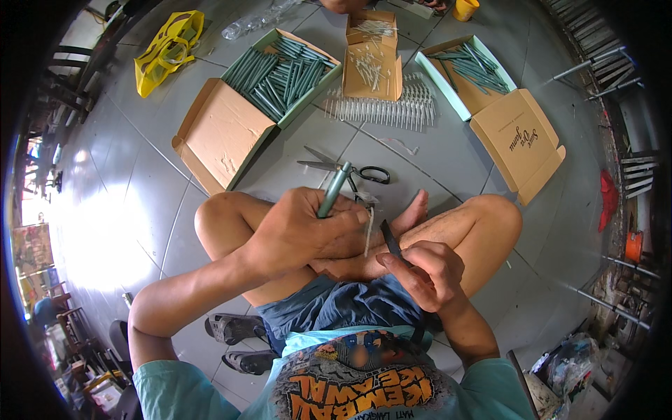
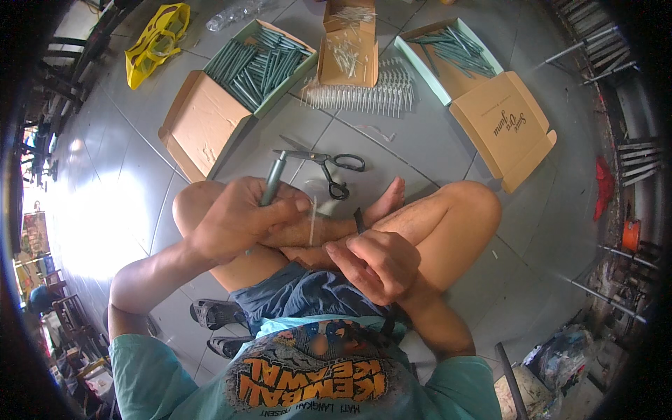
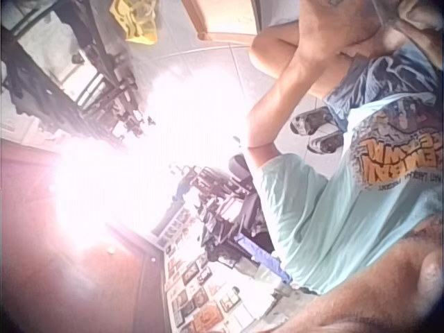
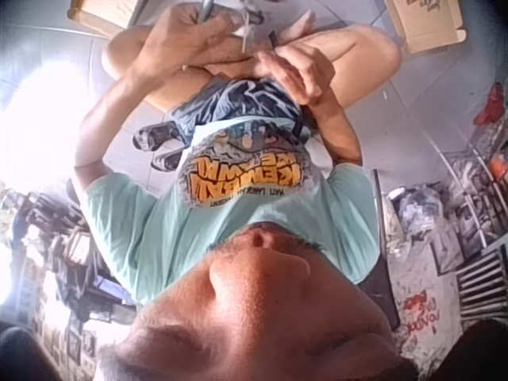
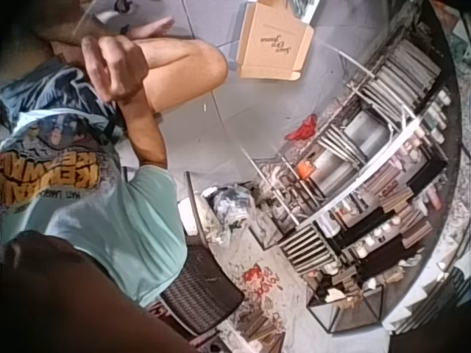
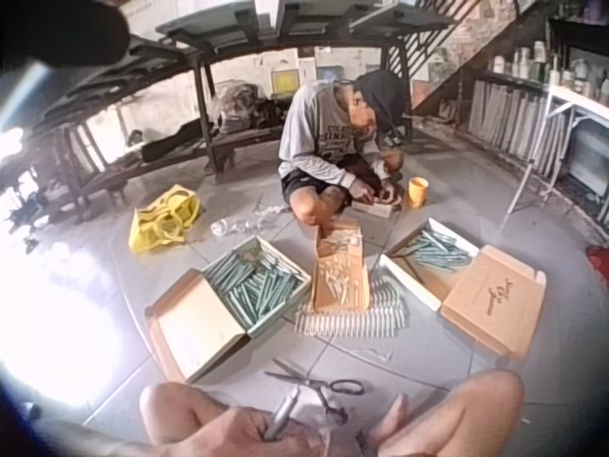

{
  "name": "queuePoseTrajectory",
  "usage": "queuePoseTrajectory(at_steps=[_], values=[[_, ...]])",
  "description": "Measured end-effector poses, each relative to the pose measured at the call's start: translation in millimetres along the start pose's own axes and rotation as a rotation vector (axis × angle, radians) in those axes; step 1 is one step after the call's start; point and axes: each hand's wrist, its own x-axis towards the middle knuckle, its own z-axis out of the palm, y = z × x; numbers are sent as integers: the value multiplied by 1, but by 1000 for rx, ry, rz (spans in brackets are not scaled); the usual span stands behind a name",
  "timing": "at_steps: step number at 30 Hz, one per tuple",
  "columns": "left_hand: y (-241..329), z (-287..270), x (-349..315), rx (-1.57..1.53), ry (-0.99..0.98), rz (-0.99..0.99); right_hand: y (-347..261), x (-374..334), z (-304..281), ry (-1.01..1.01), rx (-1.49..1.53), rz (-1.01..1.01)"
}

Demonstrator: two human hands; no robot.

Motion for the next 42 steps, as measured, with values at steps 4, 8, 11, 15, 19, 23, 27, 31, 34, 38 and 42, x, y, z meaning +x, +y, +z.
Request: queuePoseTrajectory(at_steps=[4,8,11,15,19,23,27,31,34,38,42], values=[[2,-1,-5,334,192,281,2,-3,17,57,94,252],[10,-3,-16,456,223,249,11,-8,38,33,777,1007],[0,-3,-22,461,228,320,11,15,31,-59,1379,1398],[-12,0,-27,433,218,375,10,29,37,-58,1561,1467],[-15,0,-30,410,211,358,12,44,38,-83,1536,1461],[-10,0,-31,446,219,317,16,42,41,-152,1529,1458],[-18,0,-31,451,210,328,19,44,42,-193,1572,1537],[-23,1,-30,438,198,331,21,42,46,-240,1654,1520],[-19,0,-28,537,178,277,23,39,46,-176,1668,1473],[-24,-2,-24,468,201,343,19,41,40,-114,1444,1397],[-28,-5,-20,239,164,308,10,39,27,-5,1105,1223]])
